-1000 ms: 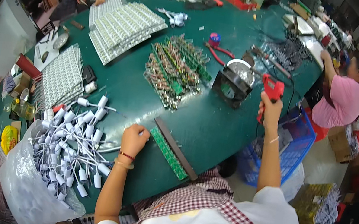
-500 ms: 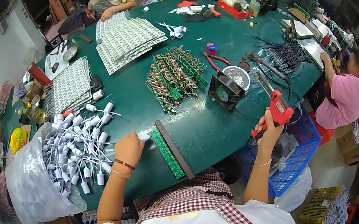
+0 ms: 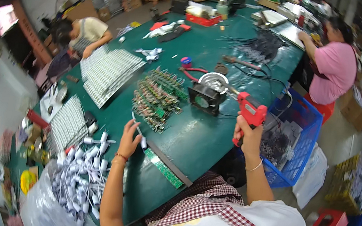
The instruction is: The person positions wires from socket components onto circuit boards and solders them using a soldering iron.
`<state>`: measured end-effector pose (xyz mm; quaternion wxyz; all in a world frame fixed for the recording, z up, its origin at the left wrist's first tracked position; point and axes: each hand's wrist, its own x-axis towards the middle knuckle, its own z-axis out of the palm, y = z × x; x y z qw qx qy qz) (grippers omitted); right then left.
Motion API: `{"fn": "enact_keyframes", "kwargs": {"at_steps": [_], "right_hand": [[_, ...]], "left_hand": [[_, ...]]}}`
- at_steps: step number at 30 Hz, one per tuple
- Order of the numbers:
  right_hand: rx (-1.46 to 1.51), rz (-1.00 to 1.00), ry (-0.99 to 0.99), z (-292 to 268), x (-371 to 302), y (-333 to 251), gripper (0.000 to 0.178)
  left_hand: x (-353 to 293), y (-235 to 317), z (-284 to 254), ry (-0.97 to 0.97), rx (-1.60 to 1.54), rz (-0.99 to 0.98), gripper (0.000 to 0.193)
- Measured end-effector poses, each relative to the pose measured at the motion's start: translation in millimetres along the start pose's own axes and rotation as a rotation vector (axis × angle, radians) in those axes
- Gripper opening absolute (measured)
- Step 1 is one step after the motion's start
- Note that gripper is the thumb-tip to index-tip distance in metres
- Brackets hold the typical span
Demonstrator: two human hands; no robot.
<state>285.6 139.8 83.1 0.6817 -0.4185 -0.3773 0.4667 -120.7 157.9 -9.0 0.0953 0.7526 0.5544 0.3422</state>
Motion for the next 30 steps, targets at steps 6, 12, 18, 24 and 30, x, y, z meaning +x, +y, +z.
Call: {"fn": "enact_keyframes", "kwargs": {"at_steps": [6,12,18,24,30], "right_hand": [[-0.044,-0.019,0.057,-10.1,-4.6,-1.5,0.017],[-0.134,0.021,-0.069,2.1,-20.6,-14.1,0.027],[-0.145,0.053,-0.068,-0.1,-27.6,-14.9,0.032],[-0.306,0.085,-0.302,52.3,-63.1,10.1,0.04],[-0.205,0.189,-0.646,96.2,-100.7,45.0,0.039]], "left_hand": [[-19.3,-64.2,-33.0,0.053,0.731,-0.641,0.053],[-48.8,-77.0,-58.1,0.045,0.594,-0.571,0.036],[-13.4,35.4,-68.2,0.587,0.24,-0.144,0.03],[-42.7,158.2,-19.3,-0.021,-0.4,-0.254,0.015],[-66.2,176.6,9.1,0.067,-0.619,-0.422,0.019]]}}
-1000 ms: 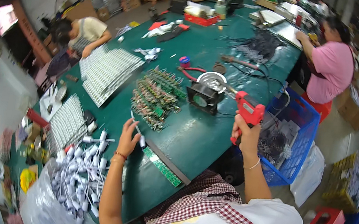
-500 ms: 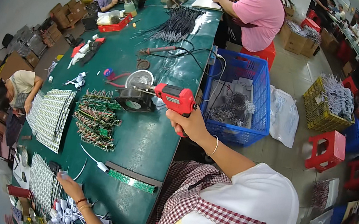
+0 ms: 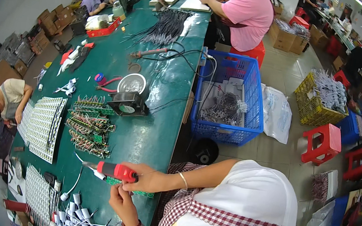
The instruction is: The person positions wires from socket components onto circuit boards and solders them using a soldering iron.
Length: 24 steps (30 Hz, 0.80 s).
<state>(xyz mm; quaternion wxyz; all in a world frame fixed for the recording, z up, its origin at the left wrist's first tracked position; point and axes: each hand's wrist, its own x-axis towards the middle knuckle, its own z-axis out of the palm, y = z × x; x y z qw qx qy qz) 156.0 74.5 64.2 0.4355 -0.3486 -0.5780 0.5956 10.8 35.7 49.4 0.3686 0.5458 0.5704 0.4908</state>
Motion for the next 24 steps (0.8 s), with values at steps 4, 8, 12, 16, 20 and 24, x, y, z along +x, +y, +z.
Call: {"fn": "enact_keyframes", "kwargs": {"at_steps": [4,8,12,16,20,24], "right_hand": [[-0.061,-0.033,-0.053,9.3,-2.4,-14.3,0.041],[0.061,-0.051,0.016,11.5,-3.6,-3.2,0.036],[0.135,0.217,-0.234,11.6,-0.1,-9.2,0.039],[0.026,0.014,-0.108,21.4,-0.3,-3.7,0.027],[-0.086,0.058,-0.013,22.9,4.8,-8.8,0.029],[-0.102,0.303,-0.041,29.8,7.6,9.0,0.027]], "left_hand": [[-16.5,13.4,0.3,0.102,0.051,0.103,0.02],[-25.7,11.6,-5.2,0.064,0.095,0.155,0.019],[-33.7,9.2,-19.4,0.046,0.046,0.047,0.017],[-34.0,11.6,-31.2,-0.062,-0.055,-0.033,0.014],[-27.5,8.0,-24.8,0.032,-0.142,-0.095,0.004],[-27.1,-2.4,-35.3,0.056,0.016,-0.039,0.006]]}}
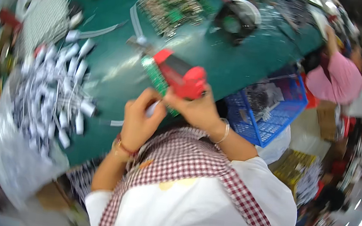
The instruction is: The person positions wires from socket components onto circuit boards and solders them using a soldering iron.
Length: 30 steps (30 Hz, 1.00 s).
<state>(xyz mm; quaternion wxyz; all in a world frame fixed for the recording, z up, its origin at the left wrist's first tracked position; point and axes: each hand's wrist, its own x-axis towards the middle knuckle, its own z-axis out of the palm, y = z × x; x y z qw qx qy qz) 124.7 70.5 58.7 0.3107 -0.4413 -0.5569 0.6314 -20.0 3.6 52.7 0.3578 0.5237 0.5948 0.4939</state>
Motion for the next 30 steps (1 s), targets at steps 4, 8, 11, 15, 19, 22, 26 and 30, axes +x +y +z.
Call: {"fn": "enact_keyframes", "kwargs": {"at_steps": [4,8,11,15,19,22,26,30], "right_hand": [[-0.026,-0.032,0.102,-3.4,-0.6,-10.6,0.02],[-0.087,-0.067,0.111,-27.5,1.6,-12.9,0.038],[-0.118,-0.029,0.109,-45.2,-1.4,-5.8,0.038],[-0.144,0.049,0.128,-56.4,-6.4,7.7,0.036],[-0.099,0.093,0.123,-56.8,-5.1,13.1,0.034],[-0.118,0.136,0.125,-57.0,-2.8,13.8,0.031],[-0.045,0.156,0.129,-58.8,3.0,17.8,0.015],[-0.103,0.166,0.079,-59.7,6.0,23.1,0.017]], "left_hand": [[16.8,-18.4,-13.2,0.037,0.084,-0.092,0.011],[45.2,-67.3,-35.7,0.012,0.053,-0.246,0.016],[61.1,-85.8,-32.9,0.037,0.114,-0.187,0.018],[75.4,-88.9,-29.2,0.084,0.317,-0.03,0.017],[78.8,-94.2,-29.9,0.046,0.431,-0.075,0.017],[78.0,-87.9,-27.1,0.062,0.431,-0.093,0.017],[80.2,-90.9,-28.6,0.077,0.45,-0.113,0.017],[85.6,-87.8,-30.4,0.023,0.393,-0.193,0.018]]}}
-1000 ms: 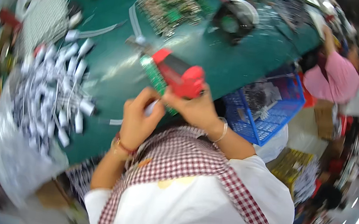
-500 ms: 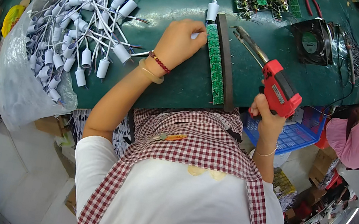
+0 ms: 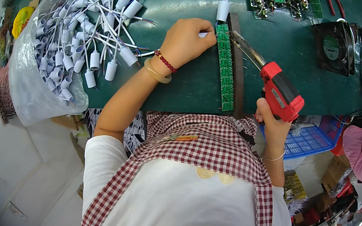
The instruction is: The person positions wires from socket components onto circuit boards and solders them using a soldering iron.
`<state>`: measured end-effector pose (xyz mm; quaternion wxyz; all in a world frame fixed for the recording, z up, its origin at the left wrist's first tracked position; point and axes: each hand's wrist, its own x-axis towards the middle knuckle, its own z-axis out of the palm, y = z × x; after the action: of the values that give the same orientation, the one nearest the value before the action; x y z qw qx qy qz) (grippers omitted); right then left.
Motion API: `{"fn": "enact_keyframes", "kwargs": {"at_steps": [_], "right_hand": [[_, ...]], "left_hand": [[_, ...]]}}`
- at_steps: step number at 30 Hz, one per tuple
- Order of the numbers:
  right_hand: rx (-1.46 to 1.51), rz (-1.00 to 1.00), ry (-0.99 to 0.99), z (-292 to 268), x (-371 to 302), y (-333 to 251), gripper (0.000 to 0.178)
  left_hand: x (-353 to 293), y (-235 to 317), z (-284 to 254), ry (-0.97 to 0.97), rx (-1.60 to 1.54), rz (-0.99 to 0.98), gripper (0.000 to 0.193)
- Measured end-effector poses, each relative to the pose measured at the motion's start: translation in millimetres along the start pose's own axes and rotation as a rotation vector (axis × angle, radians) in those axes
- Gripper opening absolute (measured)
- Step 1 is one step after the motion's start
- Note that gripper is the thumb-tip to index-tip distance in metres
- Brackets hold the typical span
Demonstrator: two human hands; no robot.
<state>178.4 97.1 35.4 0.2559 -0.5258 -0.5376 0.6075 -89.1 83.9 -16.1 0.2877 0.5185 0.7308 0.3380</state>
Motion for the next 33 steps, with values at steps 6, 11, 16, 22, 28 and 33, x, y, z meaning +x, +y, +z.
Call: {"fn": "enact_keyframes", "kwargs": {"at_steps": [6,11,16,22,28,33], "right_hand": [[-0.032,-0.018,-0.032,3.4,3.0,9.5,0.025],[-0.033,-0.03,-0.024,5.2,3.8,8.9,0.025],[-0.03,-0.076,-0.024,6.0,3.6,8.0,0.025],[-0.054,-0.079,-0.054,5.3,4.5,9.9,0.026],[-0.065,-0.047,-0.074,4.9,5.8,9.6,0.023],[-0.091,0.038,-0.08,3.9,3.7,8.3,0.02]], "left_hand": [[3.7,-2.1,-4.8,-0.072,0.023,-0.006,0.019],[7.7,-3.2,-6.5,-0.109,0.059,-0.029,0.018],[8.5,-2.6,-5.5,-0.12,-0.017,-0.089,0.017],[10.2,-0.1,-4.4,-0.134,0.012,-0.134,0.017],[11.0,-2.8,-3.8,-0.153,-0.011,-0.152,0.018],[12.8,-2.8,-4.6,-0.168,-0.007,-0.158,0.018]]}}
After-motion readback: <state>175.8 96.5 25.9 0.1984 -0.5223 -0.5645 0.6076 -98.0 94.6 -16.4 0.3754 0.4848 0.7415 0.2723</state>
